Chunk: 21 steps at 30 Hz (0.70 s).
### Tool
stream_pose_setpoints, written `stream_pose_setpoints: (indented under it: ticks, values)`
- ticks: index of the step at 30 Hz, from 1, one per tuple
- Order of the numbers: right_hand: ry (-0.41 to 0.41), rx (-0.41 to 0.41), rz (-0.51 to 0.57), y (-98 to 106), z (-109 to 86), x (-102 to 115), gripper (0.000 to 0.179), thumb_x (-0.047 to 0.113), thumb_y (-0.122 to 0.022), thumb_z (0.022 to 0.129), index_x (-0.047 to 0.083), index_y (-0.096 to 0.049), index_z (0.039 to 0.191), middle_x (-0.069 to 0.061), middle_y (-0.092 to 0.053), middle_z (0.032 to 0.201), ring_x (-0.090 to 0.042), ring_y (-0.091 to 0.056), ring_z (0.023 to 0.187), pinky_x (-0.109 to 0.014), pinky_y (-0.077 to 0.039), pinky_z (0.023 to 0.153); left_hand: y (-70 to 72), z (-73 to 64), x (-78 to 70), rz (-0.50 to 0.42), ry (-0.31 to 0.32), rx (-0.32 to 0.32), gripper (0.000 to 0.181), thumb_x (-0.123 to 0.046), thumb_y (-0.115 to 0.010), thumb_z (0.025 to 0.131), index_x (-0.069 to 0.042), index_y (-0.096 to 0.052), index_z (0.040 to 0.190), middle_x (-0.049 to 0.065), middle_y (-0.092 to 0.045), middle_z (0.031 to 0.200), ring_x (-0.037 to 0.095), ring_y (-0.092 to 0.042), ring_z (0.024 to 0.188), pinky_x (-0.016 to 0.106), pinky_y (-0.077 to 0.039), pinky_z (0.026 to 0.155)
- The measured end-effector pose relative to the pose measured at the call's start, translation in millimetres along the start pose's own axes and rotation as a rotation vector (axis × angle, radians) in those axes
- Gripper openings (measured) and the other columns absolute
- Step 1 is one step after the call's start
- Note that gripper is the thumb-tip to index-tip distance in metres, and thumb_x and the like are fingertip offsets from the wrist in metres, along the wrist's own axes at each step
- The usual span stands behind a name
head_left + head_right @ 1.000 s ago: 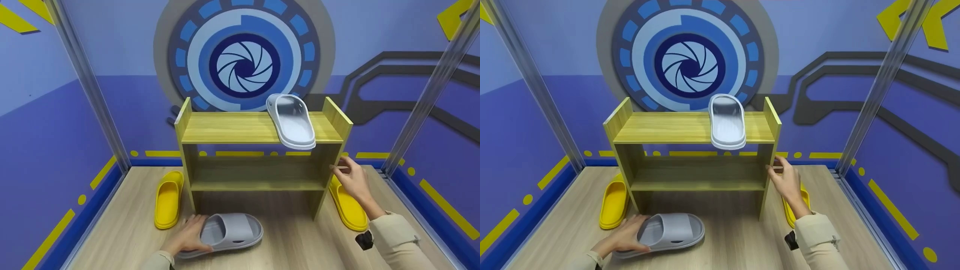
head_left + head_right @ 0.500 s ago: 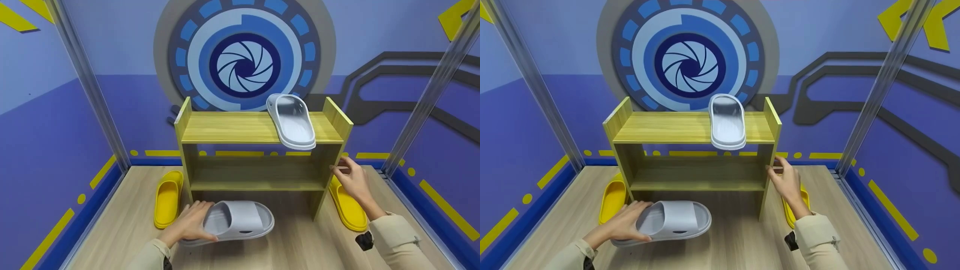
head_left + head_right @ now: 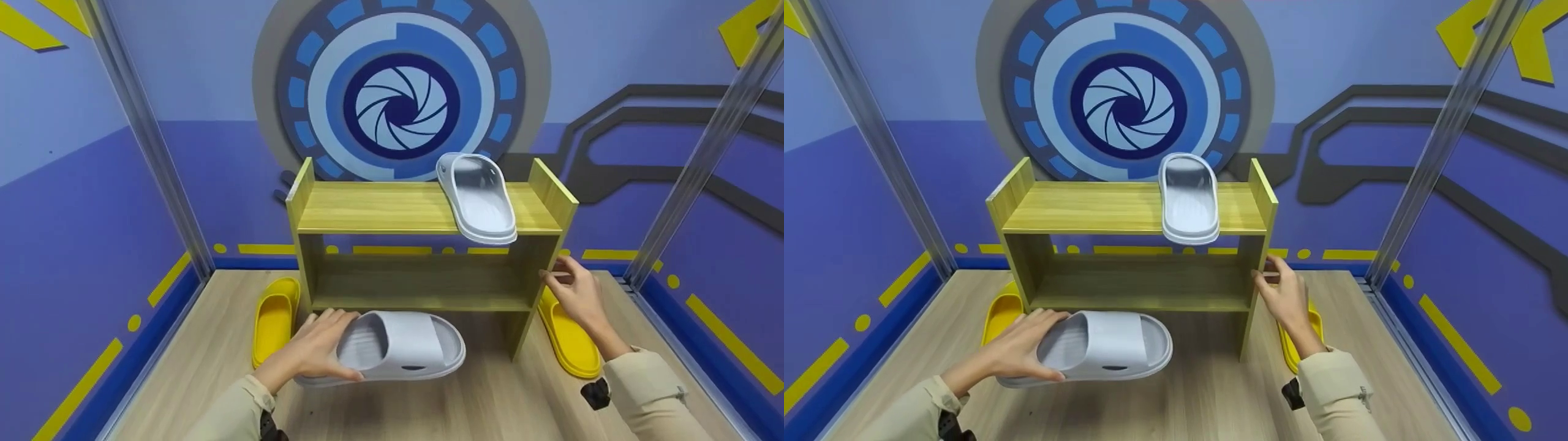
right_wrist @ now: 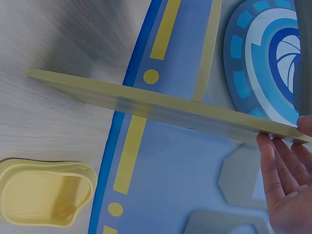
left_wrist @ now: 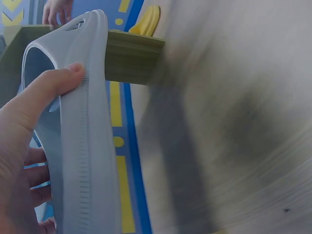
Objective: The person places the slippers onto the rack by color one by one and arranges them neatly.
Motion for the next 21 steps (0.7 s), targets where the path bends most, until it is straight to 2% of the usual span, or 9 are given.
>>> stream_pose_setpoints:
  ticks: [6,10,14,21]
  values:
    - [0.001,0.003,-0.008,0.4,-0.5,0.1,0.036,0.019,-0.061,0.084,0.0,-0.055,0.114,-0.018,-0.061,0.098,-0.03,-0.061,0.079,-0.039,-0.048,0.068,25.4,5.4,-11.5,0.038,-0.031,-0.016,0.095,-0.07,-0.062,0.056,-0.009,-0.041,0.127,0.005,-0.049,0.114,0.02,-0.041,0.099,0.046,-0.032,0.083]
    - [0.018,0.005,0.022,-0.7,0.4,0.0,0.035,0.015,-0.061,0.083,-0.002,-0.055,0.113,-0.018,-0.061,0.097,-0.029,-0.061,0.079,-0.026,-0.049,0.066,45.5,9.0,-19.4,0.067,-0.056,-0.025,0.095,-0.07,-0.061,0.058,-0.008,-0.042,0.127,0.004,-0.05,0.112,0.018,-0.041,0.096,0.038,-0.033,0.076]
    - [0.04,0.009,0.055,-1.4,0.9,0.6,0.034,0.012,-0.061,0.083,-0.004,-0.054,0.111,-0.018,-0.06,0.097,-0.028,-0.06,0.08,-0.013,-0.044,0.065,65.1,11.8,-26.8,0.085,-0.068,-0.034,0.094,-0.07,-0.059,0.058,-0.007,-0.042,0.126,0.004,-0.05,0.111,0.018,-0.041,0.094,0.034,-0.034,0.072]
    - [0.043,0.005,0.035,-0.4,0.7,-0.6,0.034,0.013,-0.061,0.083,-0.003,-0.055,0.111,-0.018,-0.06,0.097,-0.028,-0.06,0.081,-0.015,-0.045,0.066,95.9,14.7,-35.6,0.118,-0.076,-0.047,0.095,-0.071,-0.059,0.059,-0.007,-0.042,0.127,0.004,-0.051,0.111,0.016,-0.042,0.092,0.031,-0.033,0.07]
Point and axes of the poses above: each hand's wrist, its own z-axis towards the middle knuckle, its own y-axis out of the back of the hand, x = y × z, the point moved 1 cm from there along z, towards the middle knuckle
